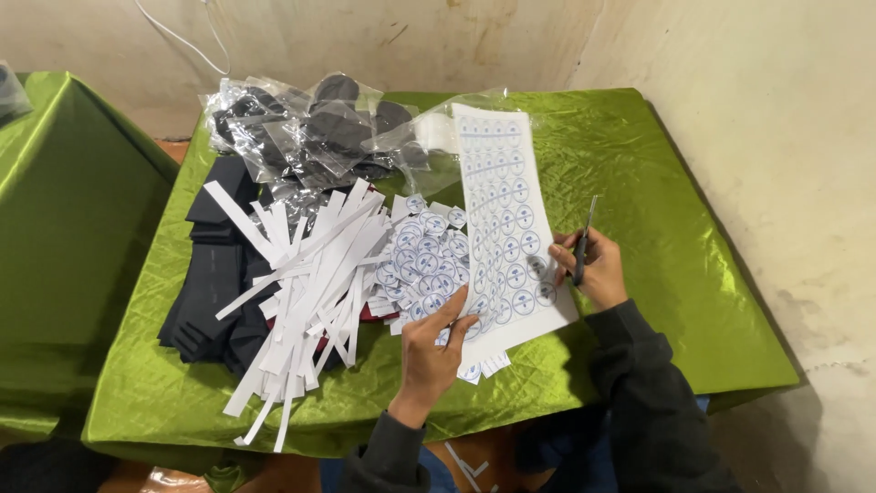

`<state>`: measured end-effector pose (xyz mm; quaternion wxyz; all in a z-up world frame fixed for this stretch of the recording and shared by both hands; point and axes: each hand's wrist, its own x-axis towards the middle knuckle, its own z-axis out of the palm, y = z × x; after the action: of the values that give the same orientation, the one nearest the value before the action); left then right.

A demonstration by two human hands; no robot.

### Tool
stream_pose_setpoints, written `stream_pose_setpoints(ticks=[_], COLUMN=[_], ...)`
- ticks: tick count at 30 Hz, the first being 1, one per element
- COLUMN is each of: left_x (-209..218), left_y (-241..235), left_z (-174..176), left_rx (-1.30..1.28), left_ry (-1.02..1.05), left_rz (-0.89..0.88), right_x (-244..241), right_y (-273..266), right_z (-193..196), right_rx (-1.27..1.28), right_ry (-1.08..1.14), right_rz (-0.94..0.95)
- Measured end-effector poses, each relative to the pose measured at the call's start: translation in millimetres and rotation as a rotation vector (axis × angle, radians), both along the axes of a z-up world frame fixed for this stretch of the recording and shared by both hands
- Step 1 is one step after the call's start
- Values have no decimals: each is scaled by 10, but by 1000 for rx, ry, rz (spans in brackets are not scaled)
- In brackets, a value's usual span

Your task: Cutting circular labels from a printed sheet using scissors at a workstation

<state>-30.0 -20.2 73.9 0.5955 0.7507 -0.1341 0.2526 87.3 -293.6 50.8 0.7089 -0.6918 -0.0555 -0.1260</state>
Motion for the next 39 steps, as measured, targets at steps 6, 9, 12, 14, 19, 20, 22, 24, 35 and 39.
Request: stream_pose_setpoints(ticks=[6, 9, 12, 14, 19, 20, 22, 24, 35, 39], left_x=[-3, 139, -76, -102, -248, -279, -333, -363, -692, -732], left_y=[340, 435, 343, 322, 388, 422, 488, 553, 864, 979], left_z=[94, -589, -58, -244, -328, -280, -179, -84, 480, 600], left_rx=[-128, -413, -663, -705, -350, -273, -196, -133, -206, -360], left_ry=[26, 202, 372, 425, 465, 430, 393, 412, 333, 316], left_rz=[96, 108, -31, -39, 71, 95, 118, 134, 347, 377], right_x=[47, -22, -142, -173, -350, -412, -519, -607, -1145, -1518], right_y=[-2, 161, 321, 413, 523, 536, 542, 524, 441, 614], right_z=[38, 150, 353, 383, 512, 572, 680, 770, 612, 584], right_rx=[124, 130, 43, 76, 65, 19, -26, -111, -157, -176], right_ry=[-107, -165, -148, -154, -156, -192, -229, -247, 9, 171], right_rz=[62, 75, 128, 127, 174, 184, 193, 196, 410, 737])
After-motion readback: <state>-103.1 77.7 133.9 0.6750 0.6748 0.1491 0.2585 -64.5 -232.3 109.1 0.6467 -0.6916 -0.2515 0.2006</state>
